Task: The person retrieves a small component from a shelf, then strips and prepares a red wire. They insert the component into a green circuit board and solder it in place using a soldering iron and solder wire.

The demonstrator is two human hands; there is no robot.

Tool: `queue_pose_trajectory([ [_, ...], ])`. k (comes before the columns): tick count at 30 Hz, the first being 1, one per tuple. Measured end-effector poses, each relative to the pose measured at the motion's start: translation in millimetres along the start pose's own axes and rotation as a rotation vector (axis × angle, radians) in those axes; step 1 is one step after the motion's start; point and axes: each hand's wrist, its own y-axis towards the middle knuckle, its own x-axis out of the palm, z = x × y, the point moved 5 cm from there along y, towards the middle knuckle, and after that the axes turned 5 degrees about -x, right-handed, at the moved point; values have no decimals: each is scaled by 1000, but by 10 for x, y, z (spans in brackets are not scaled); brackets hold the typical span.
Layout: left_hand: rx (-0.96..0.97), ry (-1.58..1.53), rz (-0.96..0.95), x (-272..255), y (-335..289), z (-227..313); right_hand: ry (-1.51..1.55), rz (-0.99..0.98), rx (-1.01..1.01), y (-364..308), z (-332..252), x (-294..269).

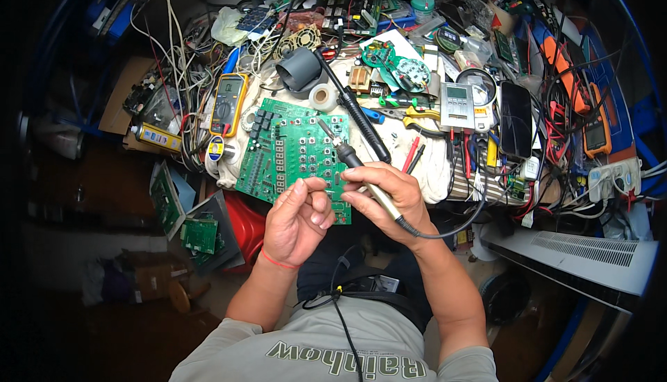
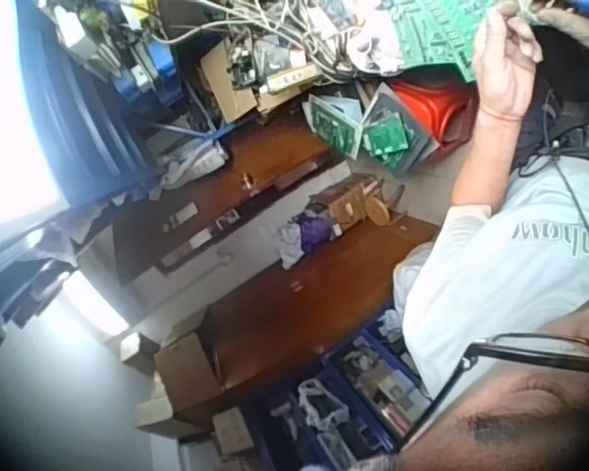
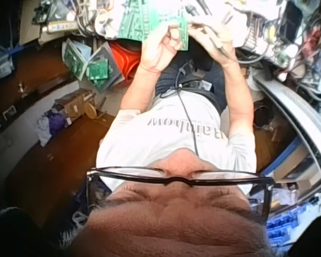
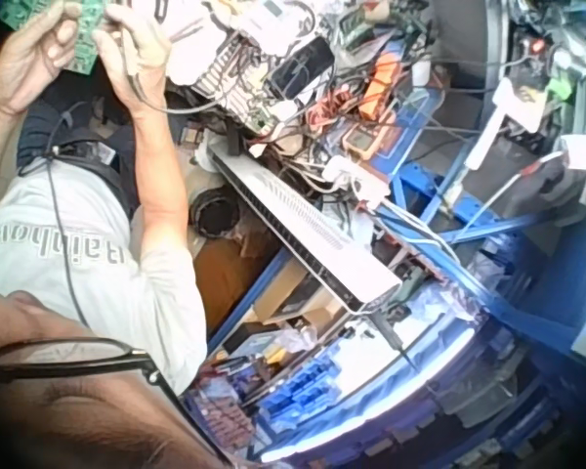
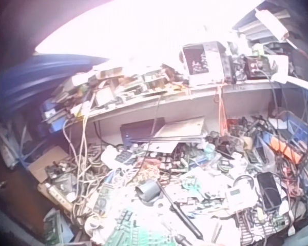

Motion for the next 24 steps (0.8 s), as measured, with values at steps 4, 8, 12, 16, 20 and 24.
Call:
queue_pose_trajectory([
  [4,14,0,-9,-96,36,81,-88,44,-61,-15,42,-58],
  [8,84,-46,50,-280,21,224,-251,66,-113,-22,76,-249],
  [12,87,63,182,-410,15,326,-406,83,-174,-14,90,-418],
  [16,-238,667,105,-171,-110,215,-463,113,-239,1,76,-484],
  [20,808,1774,115,498,-188,174,-436,27,-294,26,55,-349],
  [24,441,1299,273,373,131,51,-317,-40,-334,50,79,-129],
])
